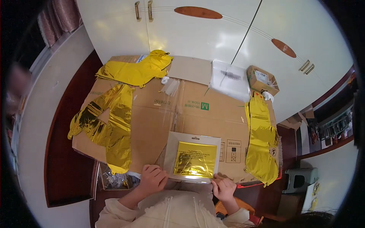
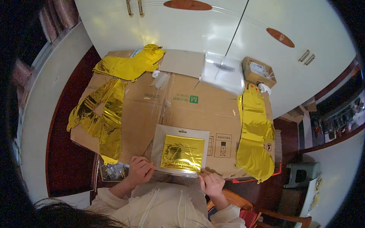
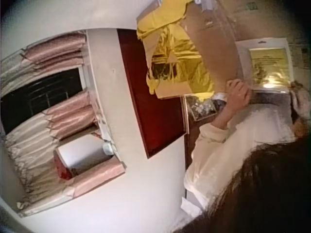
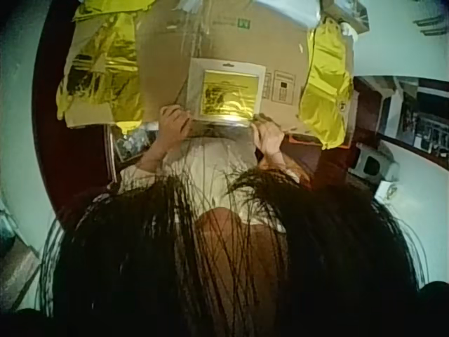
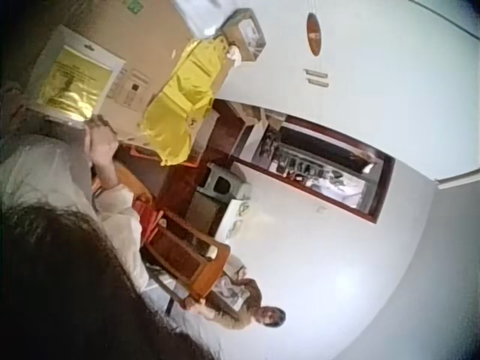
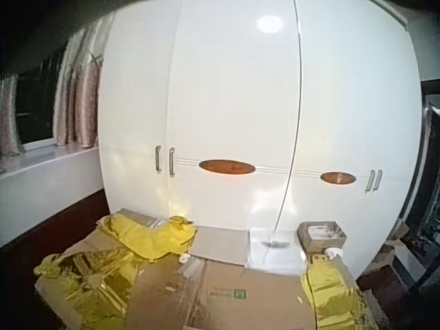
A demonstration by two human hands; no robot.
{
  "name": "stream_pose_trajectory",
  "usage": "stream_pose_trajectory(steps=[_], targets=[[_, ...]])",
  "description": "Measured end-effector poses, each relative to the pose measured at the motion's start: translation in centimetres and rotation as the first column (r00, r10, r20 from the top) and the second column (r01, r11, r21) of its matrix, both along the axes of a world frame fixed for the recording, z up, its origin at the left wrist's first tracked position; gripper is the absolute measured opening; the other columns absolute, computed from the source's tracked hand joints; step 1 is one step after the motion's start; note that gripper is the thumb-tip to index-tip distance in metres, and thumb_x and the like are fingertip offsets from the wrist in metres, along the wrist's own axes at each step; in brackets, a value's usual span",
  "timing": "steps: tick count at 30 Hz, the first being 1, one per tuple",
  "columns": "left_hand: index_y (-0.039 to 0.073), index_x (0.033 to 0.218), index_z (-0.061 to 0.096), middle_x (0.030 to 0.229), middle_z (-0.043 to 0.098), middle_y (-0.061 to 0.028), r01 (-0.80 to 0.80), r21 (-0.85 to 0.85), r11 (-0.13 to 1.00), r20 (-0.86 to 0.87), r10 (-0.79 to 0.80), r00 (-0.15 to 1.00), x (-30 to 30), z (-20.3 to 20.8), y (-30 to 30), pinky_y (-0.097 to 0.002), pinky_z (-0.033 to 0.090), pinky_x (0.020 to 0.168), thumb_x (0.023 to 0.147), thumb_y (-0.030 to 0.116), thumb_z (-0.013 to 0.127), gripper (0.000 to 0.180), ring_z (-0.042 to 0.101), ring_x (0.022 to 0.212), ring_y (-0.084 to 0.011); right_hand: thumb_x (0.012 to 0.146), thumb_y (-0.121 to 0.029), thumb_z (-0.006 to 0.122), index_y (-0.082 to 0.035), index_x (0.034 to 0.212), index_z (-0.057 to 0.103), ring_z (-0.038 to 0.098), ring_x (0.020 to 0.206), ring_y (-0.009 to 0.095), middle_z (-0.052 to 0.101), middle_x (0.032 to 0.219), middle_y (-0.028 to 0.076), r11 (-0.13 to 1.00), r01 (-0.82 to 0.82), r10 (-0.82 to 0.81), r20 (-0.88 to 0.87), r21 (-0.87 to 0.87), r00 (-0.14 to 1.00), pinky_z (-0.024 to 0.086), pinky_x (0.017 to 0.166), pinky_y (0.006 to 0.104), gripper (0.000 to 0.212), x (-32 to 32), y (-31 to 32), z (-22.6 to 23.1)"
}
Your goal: Folding gold foil pouches and applying labels to them on a flat surface.
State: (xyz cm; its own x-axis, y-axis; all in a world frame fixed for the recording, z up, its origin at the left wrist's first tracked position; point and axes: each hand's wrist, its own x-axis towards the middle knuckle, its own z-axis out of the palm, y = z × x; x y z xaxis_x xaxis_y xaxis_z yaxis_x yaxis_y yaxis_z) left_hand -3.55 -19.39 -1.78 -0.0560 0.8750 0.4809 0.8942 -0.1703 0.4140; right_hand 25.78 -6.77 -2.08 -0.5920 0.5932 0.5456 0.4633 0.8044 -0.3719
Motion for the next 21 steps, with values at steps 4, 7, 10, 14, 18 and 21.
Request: stream_pose_trajectory(steps=[4,7,10,14,18,21], targets=[[0.012,0.072,0.061,0.073,0.055,-0.0028,-0.085,0.026,0.996,0.008,0.084,0.996,0.8,-0.4,0.5,-0.0398,0.04,0.073,0.069,0.014,0.073,0.012,0.058,0.079,-0.0233,0.077,-0.009,0.076,-0.007,0.078,0.065,0.067,0.067,0.025,0.071,0.086,0.01,0.998,0.064,-0.064,0.002,-0.013,0.998,0.055,0.062,0.0335,0.011,-0.8,-0.6,0.2],[0.011,0.07,0.06,0.076,0.056,-0.0057,-0.14,-0.009,0.99,0.016,0.14,0.99,1.3,-0.5,0.6,-0.0413,0.041,0.073,0.065,0.011,0.074,0.015,0.057,0.08,-0.0267,0.077,-0.009,0.075,-0.006,0.085,0.065,0.067,0.067,0.027,0.07,0.083,0.01,0.994,0.108,-0.107,0.014,-0.025,0.994,0.055,0.061,0.0343,0.013,-0.8,-1.0,-0.4],[0.01,0.07,0.056,0.078,0.054,-0.0064,-0.202,-0.018,0.979,-0.011,0.202,0.979,1.5,-0.3,0.9,-0.0413,0.041,0.071,0.065,0.009,0.071,0.016,0.057,0.078,-0.0262,0.078,-0.008,0.075,-0.006,0.091,0.064,0.068,0.07,0.028,0.068,0.084,0.01,0.954,0.248,-0.254,-0.015,-0.17,0.967,0.055,0.061,0.0348,0.018,-1.2,-1.6,-0.8],[0.01,0.077,0.057,0.084,0.056,-0.0072,-0.269,-0.044,0.962,-0.026,0.268,0.963,1.1,-0.2,0.7,-0.0421,0.043,0.073,0.064,0.006,0.07,0.019,0.058,0.084,-0.0268,0.076,-0.007,0.073,-0.008,0.102,0.065,0.067,0.076,0.027,0.066,0.09,0.009,0.951,0.289,-0.272,0.145,-0.113,0.951,0.054,0.06,0.0354,0.027,-1.3,-2.0,-0.2],[0.008,0.093,0.063,0.1,0.062,-0.0083,-0.284,-0.016,0.959,-0.098,0.281,0.955,1.6,0.9,0.2,-0.0435,0.045,0.083,0.067,0.005,0.071,0.028,0.06,0.097,-0.0276,0.072,-0.005,0.069,-0.013,0.106,0.069,0.063,0.072,0.023,0.066,0.098,0.005,0.98,0.19,-0.174,0.221,-0.053,0.96,0.053,0.059,0.0347,0.035,-1.3,-2.1,0.8],[0.005,0.114,0.063,0.124,0.06,-0.0116,0.108,-0.019,0.994,-0.035,-0.109,0.993,3.4,1.7,0.2,-0.0448,0.043,0.097,0.075,0.013,0.072,0.041,0.057,0.116,-0.0288,0.069,-0.006,0.066,-0.014,0.107,0.071,0.06,0.067,0.02,0.067,0.107,0.003,0.996,0.086,-0.084,0.282,0.005,0.956,0.052,0.058,0.0321,0.04,-1.7,-2.6,2.0]])
